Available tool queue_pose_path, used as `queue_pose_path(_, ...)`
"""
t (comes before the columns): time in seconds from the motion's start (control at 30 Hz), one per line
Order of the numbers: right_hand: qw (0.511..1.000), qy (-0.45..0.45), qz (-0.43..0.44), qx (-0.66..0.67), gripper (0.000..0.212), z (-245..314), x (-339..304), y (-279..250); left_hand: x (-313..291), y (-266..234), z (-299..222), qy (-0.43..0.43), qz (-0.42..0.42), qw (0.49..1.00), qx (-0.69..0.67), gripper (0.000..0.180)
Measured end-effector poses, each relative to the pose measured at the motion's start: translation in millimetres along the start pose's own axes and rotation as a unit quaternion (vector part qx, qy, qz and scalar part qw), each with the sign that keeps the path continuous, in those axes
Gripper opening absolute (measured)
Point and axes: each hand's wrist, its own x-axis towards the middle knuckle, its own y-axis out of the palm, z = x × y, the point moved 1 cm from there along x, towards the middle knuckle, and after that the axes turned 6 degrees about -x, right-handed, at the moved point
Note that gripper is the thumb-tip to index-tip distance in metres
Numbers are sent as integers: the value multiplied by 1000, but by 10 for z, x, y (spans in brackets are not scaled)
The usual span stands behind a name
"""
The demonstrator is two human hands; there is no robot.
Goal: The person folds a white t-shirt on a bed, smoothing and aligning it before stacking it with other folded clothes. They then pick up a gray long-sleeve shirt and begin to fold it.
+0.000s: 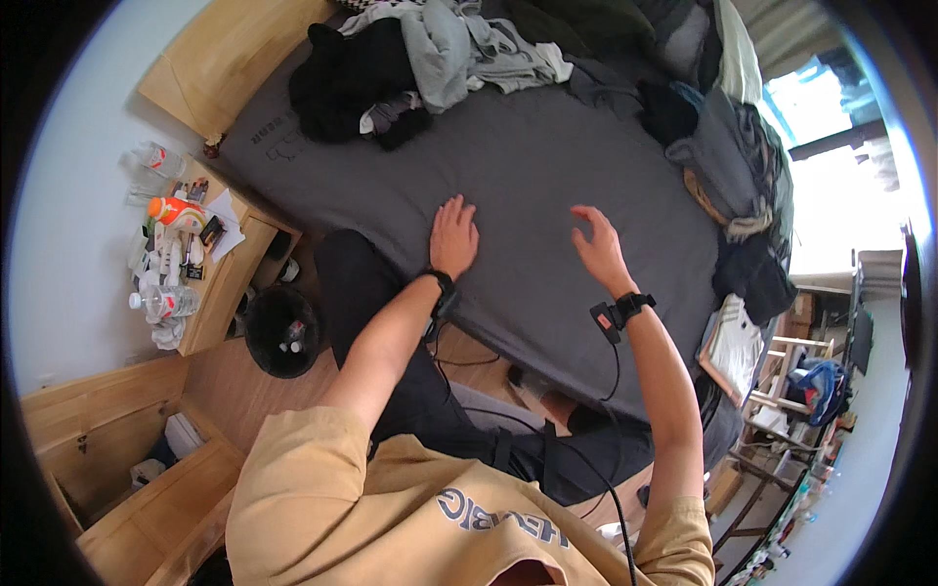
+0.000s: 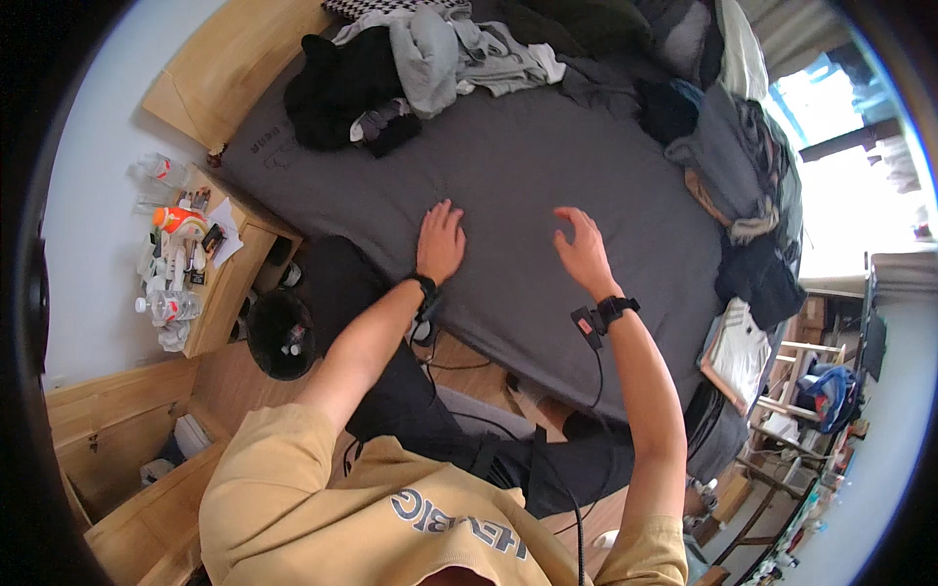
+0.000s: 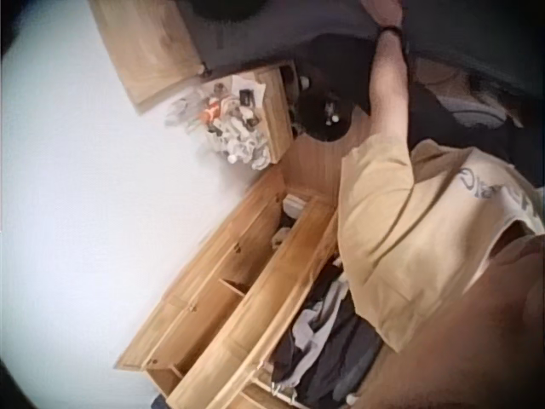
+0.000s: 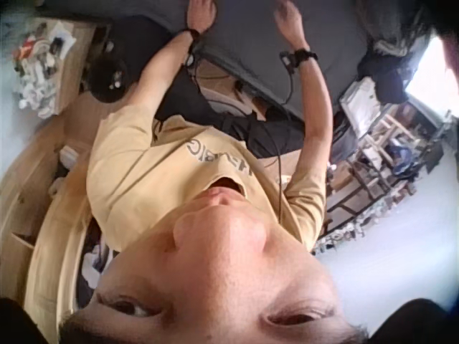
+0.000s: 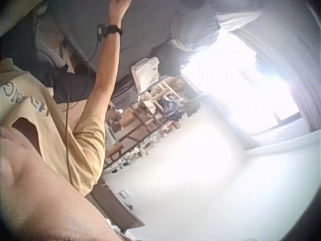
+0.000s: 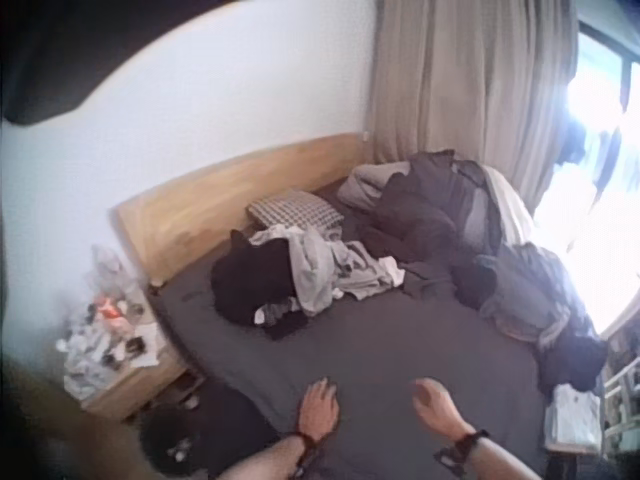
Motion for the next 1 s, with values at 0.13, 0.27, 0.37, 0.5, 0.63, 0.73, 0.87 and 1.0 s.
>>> queue_pose_path(0.13, 998, -27, 15, 52, 55, 480, 1155, 346, -15, 29, -11, 36, -13, 999, 30, 50)
queue_pose_path(0.27, 974, -224, 26, -30, 75, 968, 2544, 821, 58, -17, -15, 23, 0, 1000, 3, 52)
queue_pose_path(0.37, 975, -212, -15, -67, 75, 1284, 3260, 1280, 101, -54, 21, 16, 25, 1000, 5, 54)
queue_pose_path(0.5, 975, -104, 10, -197, 46, 1332, 3743, 1655, 101, -7, 12, 10, 21, 1000, 7, 54)
queue_pose_path(0.63, 953, -103, 91, -271, 19, 929, 3329, 1696, 82, 23, 26, -2, -14, 998, -58, 44)
queue_pose_path(0.73, 967, -139, 76, -199, 14, 498, 2393, 1359, 140, 20, 77, -26, -82, 979, -184, 37)
queue_pose_path(0.87, 981, -71, 97, -152, 10, -58, 717, 645, 250, -37, 117, -188, -108, 854, -473, 42)
queue_pose_path(1.0, 974, 20, 180, -135, 15, -707, -857, 93, 148, -158, -141, -120, -34, 858, -499, 76)
